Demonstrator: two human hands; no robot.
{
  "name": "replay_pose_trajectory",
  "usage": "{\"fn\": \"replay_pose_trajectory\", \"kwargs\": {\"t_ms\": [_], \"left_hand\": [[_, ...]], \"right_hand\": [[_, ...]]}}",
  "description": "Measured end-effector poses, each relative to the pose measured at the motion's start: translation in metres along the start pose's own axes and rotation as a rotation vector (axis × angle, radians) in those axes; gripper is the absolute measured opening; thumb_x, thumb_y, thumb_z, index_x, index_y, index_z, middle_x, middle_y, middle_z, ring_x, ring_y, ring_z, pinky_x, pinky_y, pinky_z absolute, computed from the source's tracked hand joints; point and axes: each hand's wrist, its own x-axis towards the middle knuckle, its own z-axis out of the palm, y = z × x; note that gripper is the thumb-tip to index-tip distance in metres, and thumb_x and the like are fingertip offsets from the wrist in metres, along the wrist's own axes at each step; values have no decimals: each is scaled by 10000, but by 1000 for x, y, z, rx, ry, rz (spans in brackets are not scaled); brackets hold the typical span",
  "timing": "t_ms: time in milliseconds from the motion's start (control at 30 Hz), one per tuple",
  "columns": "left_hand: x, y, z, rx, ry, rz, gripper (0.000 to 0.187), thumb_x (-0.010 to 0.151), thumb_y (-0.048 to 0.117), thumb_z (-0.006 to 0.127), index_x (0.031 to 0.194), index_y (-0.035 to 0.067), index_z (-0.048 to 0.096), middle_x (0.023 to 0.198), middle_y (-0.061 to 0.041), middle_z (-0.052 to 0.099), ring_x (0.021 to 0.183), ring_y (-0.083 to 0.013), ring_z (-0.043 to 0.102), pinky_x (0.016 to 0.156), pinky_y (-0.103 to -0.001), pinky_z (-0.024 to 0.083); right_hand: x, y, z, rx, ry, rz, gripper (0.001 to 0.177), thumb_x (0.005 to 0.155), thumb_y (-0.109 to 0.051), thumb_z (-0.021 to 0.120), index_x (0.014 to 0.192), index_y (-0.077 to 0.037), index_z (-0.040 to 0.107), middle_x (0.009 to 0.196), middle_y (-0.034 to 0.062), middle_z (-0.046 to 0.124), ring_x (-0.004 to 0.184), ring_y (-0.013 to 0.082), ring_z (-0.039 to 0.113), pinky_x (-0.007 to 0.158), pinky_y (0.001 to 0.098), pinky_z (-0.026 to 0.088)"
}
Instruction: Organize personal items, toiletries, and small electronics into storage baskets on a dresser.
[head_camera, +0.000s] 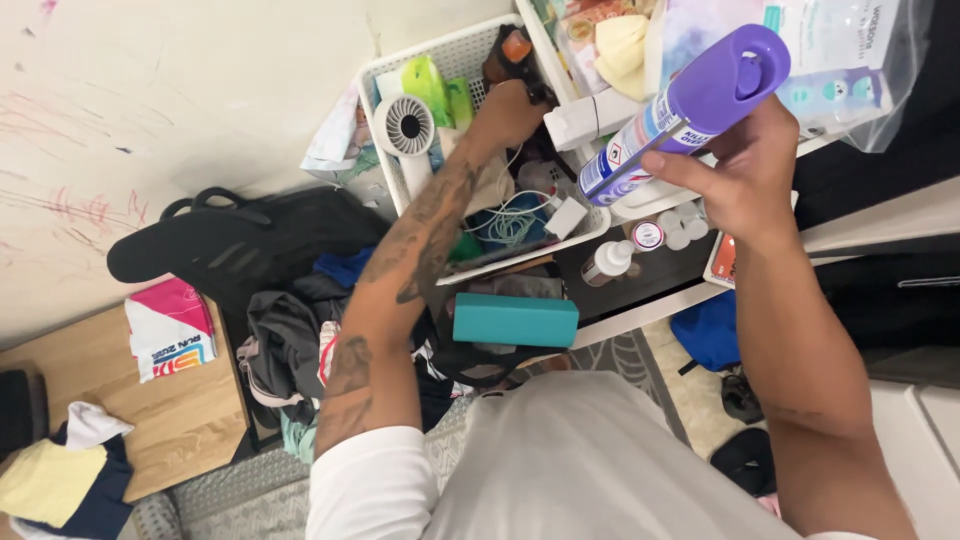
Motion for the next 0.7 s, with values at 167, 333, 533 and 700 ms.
{"fn": "replay_pose_trajectory", "kwargs": {"t_ms": [167,333,533,700], "left_hand": [[-32,35,-49,-265,-139,-183,408,886,388,715,946,-14,737,730,-134,735,635,-239,752,573,-377,606],[-48,29,-75,-467,-55,-122,276,965,282,712,1052,31,789,798,-104,756,632,-145,709,525,-293,552],[-73,42,-135,-706,119,141,154,1006,154,722,991,10,668,778,-61,764,657,-159,787,561,-282,609],[-137,88,-194,-518,170,159,228,1027,192,751,943,6,648,679,-39,691,571,-127,716,479,-262,499]], "right_hand": [[14,13,6,79,12,-51,407,983,98,862,1273,17,588,1148,92,695,1050,180,681,973,324,565],[33,9,20,57,109,-67,545,926,42,880,1358,-2,551,1212,72,653,1123,168,639,1029,303,522],[32,40,14,169,90,-88,681,949,41,859,1462,-49,420,1259,59,544,1173,170,592,1047,313,517],[74,19,40,144,-35,-146,753,978,-61,888,1430,-140,290,1351,55,518,1265,168,635,1107,345,616]]}}
